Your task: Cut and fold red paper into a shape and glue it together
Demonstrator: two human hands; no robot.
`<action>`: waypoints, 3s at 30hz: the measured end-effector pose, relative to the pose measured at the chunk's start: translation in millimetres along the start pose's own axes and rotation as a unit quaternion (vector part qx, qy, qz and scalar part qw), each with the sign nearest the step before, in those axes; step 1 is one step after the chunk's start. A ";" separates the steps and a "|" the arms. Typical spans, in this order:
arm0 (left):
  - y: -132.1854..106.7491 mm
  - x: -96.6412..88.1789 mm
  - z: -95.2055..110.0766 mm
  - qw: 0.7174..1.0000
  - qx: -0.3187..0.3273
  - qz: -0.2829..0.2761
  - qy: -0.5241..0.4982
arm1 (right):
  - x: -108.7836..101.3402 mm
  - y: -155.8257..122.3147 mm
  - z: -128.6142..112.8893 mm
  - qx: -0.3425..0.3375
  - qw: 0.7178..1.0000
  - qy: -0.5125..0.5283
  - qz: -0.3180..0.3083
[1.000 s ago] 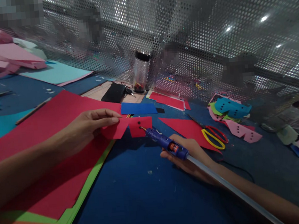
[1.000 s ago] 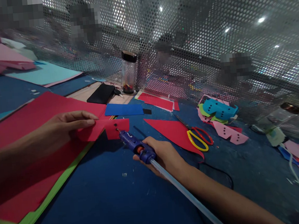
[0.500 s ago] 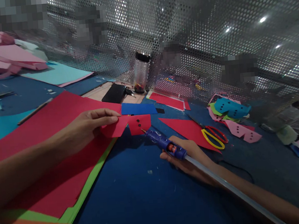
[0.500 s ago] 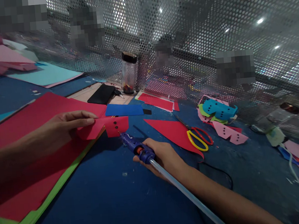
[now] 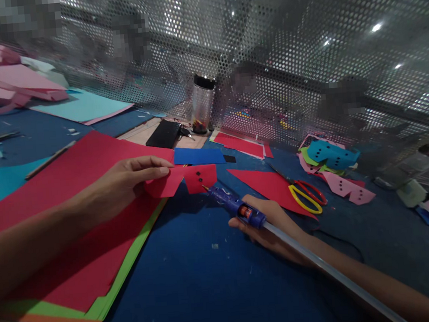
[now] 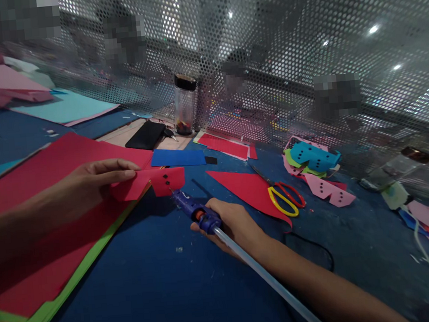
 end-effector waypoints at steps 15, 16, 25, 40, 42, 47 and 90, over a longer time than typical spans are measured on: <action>-2.0 1.6 1.3 1.000 -0.001 -0.011 -0.013 | 1.0 5.1 6.8 -0.064 0.995 -0.069 0.034; -2.0 1.6 1.2 1.000 0.000 -0.014 -0.014 | 1.3 5.2 7.2 -0.071 0.994 -0.073 0.039; -1.6 0.1 0.0 1.000 -0.002 -0.013 -0.015 | 3.4 4.2 7.7 -0.049 0.998 -0.042 0.024; -1.3 -0.4 -0.1 1.000 0.001 -0.016 -0.023 | 3.5 4.8 8.1 -0.020 0.998 -0.047 0.031; -0.8 -1.0 -0.4 1.000 0.000 -0.012 -0.021 | 2.0 3.1 5.0 -0.026 0.998 -0.043 0.028; -0.8 -1.5 -0.1 1.000 0.009 0.000 -0.016 | -3.1 -5.4 -1.8 -0.024 0.999 0.012 0.021; -3.6 -0.4 8.2 0.992 -0.002 0.111 0.063 | -39.5 -45.3 45.5 0.127 0.991 -0.003 -0.030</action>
Point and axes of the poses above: each hand's wrist, its own y-axis towards the middle knuckle, its own x-axis out of the palm, z = x × y, the point moved 2 cm from there along y, towards the middle knuckle, and after that the axes turned 2 degrees about -y, right-handed, at the moved point
